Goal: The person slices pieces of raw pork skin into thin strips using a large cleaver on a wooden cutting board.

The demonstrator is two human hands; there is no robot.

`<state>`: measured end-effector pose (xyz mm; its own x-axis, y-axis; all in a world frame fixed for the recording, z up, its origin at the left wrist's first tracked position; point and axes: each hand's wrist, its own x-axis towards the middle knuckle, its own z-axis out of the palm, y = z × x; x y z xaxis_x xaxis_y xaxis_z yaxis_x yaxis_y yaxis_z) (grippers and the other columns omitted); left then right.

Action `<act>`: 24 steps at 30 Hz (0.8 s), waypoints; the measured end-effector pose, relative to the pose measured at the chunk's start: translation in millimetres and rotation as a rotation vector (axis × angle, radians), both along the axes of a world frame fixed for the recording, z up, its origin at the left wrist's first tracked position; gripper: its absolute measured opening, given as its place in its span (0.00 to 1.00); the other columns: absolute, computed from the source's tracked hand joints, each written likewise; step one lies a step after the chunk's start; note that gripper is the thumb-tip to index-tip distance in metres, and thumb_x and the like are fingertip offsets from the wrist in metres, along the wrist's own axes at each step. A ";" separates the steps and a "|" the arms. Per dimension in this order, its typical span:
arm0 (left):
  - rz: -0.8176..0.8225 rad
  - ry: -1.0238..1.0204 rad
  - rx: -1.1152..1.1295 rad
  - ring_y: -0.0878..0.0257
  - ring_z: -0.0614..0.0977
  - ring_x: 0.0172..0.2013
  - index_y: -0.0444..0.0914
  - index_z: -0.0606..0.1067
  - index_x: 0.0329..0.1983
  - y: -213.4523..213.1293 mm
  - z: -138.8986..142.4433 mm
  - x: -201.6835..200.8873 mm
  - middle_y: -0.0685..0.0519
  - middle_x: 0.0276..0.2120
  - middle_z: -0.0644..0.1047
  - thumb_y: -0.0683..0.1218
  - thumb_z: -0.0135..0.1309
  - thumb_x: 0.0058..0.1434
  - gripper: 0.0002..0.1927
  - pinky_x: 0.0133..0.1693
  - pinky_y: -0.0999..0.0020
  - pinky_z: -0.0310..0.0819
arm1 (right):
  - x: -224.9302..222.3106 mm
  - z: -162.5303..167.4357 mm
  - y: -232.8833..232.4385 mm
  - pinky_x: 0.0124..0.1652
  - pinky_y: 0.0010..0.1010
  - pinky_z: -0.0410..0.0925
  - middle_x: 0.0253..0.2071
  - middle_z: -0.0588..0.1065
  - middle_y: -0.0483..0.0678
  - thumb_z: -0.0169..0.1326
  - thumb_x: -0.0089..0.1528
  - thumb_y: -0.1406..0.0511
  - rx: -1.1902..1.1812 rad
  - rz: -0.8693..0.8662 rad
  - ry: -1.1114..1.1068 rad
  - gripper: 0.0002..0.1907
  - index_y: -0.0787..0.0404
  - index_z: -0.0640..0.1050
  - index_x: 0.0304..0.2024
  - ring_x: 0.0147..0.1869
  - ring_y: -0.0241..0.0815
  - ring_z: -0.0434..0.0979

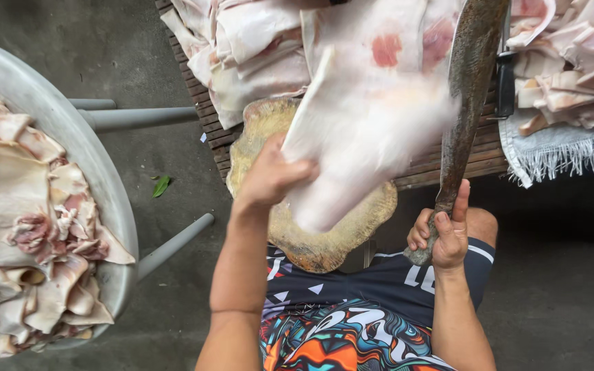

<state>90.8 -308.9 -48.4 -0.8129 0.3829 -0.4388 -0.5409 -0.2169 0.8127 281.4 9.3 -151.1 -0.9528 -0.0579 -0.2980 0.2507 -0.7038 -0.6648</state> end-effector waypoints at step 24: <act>-0.166 1.386 -1.374 0.52 0.76 0.43 0.32 0.78 0.55 103.5 -124.3 251.1 0.46 0.45 0.76 0.43 0.57 0.59 0.21 0.44 0.60 0.72 | 142.5 -29.5 -14.4 0.26 0.30 0.69 0.28 0.65 0.45 0.40 0.77 0.65 0.316 0.059 0.130 0.36 0.30 0.43 0.81 0.23 0.34 0.65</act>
